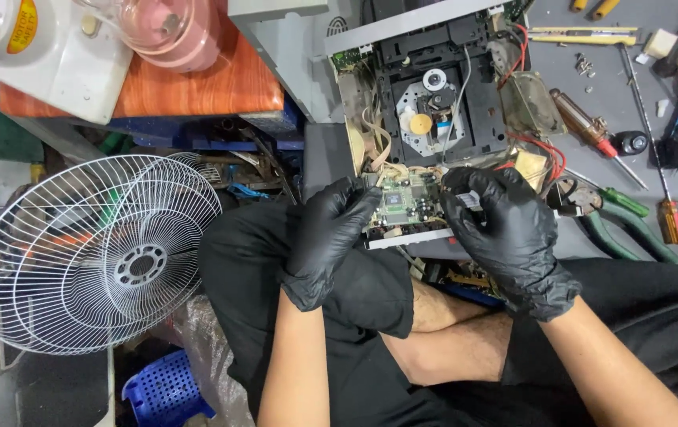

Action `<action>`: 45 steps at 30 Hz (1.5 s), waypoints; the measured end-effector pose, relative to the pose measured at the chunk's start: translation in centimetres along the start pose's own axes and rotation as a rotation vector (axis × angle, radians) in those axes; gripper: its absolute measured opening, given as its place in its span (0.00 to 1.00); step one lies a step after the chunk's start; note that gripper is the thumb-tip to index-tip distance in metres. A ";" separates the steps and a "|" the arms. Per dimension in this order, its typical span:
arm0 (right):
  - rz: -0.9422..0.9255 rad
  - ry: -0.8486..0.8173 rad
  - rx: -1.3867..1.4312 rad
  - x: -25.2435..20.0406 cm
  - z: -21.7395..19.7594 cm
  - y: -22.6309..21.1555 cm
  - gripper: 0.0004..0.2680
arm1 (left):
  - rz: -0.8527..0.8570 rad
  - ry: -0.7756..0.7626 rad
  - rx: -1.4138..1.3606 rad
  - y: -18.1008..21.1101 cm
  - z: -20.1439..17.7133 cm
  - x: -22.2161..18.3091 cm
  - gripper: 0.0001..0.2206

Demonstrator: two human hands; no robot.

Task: Disconnecting various internal ribbon cables and wire connectors from a circuit board during the disassembly of an electronic device.

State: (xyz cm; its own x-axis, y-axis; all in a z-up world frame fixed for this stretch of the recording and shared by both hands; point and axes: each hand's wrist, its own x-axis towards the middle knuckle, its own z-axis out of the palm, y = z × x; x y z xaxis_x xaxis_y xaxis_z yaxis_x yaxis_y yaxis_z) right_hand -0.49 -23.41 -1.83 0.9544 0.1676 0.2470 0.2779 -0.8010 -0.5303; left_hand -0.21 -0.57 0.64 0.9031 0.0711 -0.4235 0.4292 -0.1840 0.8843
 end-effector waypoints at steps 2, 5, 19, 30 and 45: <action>-0.056 0.018 -0.020 0.4 -0.4 -0.6 0.07 | 0.029 -0.006 0.025 -1.0 0.0 0.3 0.11; -0.179 -0.054 0.027 0.6 -0.8 -1.3 0.06 | 0.057 -0.007 0.085 -2.8 0.0 0.8 0.11; -0.310 -0.341 -0.201 -0.7 1.1 -1.9 0.16 | 0.022 0.054 0.263 -0.6 -0.9 0.0 0.12; -0.186 -0.431 0.029 0.4 -0.2 -3.1 0.28 | 0.013 0.070 0.426 -2.6 0.6 1.0 0.13; 0.176 -0.126 -0.315 -4.5 5.9 -1.9 0.22 | 0.244 -0.303 0.071 -2.9 -0.6 0.3 0.20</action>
State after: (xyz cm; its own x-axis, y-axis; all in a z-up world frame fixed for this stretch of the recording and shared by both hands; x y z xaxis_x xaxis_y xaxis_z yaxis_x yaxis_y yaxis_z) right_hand -4.70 -19.27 -6.71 0.9959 0.0653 0.0625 0.0801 -0.9580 -0.2752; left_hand -1.17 0.55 -1.90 0.9285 -0.2738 -0.2509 0.1907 -0.2283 0.9547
